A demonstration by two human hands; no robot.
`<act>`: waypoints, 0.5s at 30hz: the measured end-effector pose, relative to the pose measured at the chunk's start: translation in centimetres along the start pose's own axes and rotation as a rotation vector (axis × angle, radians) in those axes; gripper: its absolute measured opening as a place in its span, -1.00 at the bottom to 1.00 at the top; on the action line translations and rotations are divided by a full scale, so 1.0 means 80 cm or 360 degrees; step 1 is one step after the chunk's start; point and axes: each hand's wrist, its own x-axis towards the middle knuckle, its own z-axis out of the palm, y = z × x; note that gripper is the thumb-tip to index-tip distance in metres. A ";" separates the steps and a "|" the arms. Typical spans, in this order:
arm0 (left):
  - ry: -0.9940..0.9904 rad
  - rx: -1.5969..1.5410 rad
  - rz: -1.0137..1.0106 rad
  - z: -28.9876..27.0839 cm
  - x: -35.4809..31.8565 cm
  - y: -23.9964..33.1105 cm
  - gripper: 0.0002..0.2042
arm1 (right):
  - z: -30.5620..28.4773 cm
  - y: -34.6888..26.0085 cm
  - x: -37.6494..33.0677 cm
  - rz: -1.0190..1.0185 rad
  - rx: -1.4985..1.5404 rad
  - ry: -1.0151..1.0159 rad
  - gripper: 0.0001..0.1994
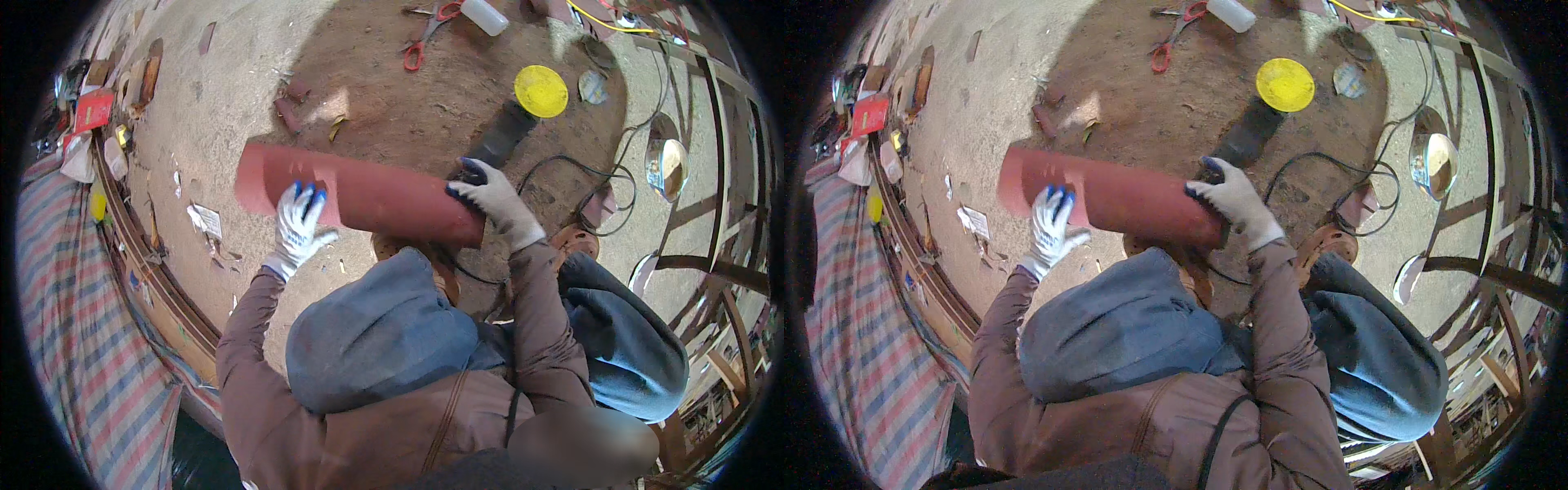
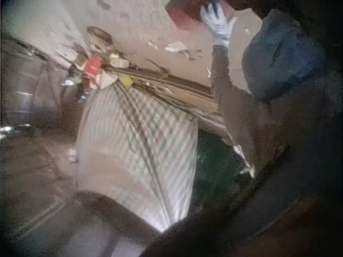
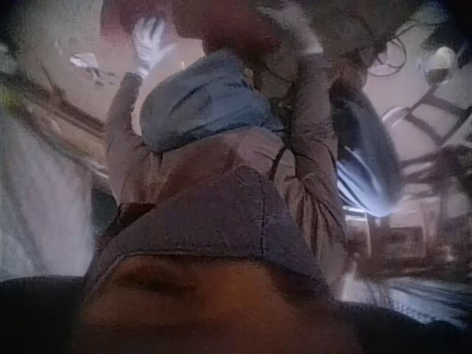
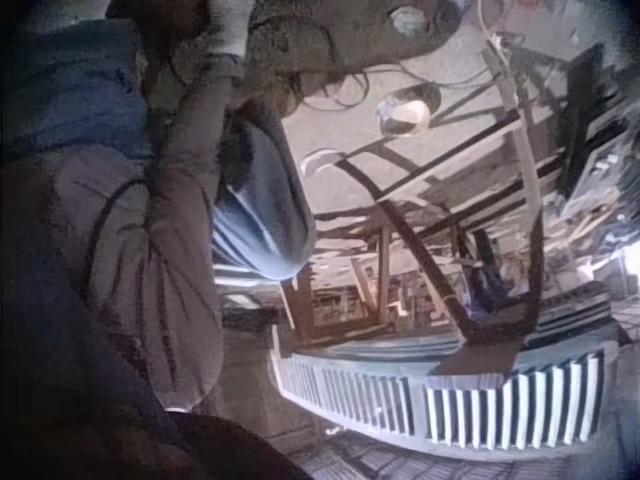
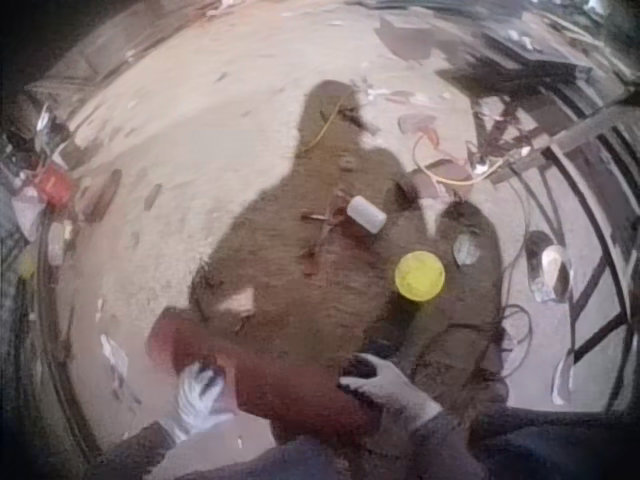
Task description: The person paints a wooden slatted frame with a brush, then uses an electric sander on a small yellow object and a roll of sandpaper. The person handles a paint container, brush, sander, sandpaper, and scissors.
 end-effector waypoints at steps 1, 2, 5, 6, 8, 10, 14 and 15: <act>-0.0005 -0.0065 0.0046 0.003 -0.003 0.012 -0.08 | -0.002 0.020 0.002 -0.0208 -0.0429 0.0161 -0.30; -0.0194 -0.0203 0.0099 -0.012 0.014 0.010 -0.09 | -0.003 0.022 -0.002 -0.0296 -0.0499 0.0243 -0.31; 0.0083 -0.0336 0.0240 -0.079 0.105 0.017 -0.17 | 0.002 0.004 -0.004 -0.0443 -0.0199 0.0152 -0.35; 0.0111 -0.0385 0.0288 -0.099 0.145 0.028 -0.23 | 0.000 -0.002 -0.003 -0.0466 -0.0019 0.0076 -0.38; -0.0018 -0.0567 0.0340 -0.094 0.199 0.056 -0.34 | 0.005 -0.011 -0.003 -0.0372 0.0340 0.0033 -0.44; -0.0349 -0.0830 0.0323 -0.034 0.231 0.072 -0.36 | 0.009 -0.023 -0.004 -0.0312 0.0643 -0.0009 -0.50; -0.1479 -0.0928 0.0314 -0.016 0.284 0.136 -0.20 | 0.003 -0.041 -0.013 -0.0284 0.1112 0.0104 -0.59; -0.1455 -0.0820 0.0359 -0.018 0.287 0.140 -0.18 | 0.005 -0.043 -0.015 -0.0314 0.1230 0.0197 -0.59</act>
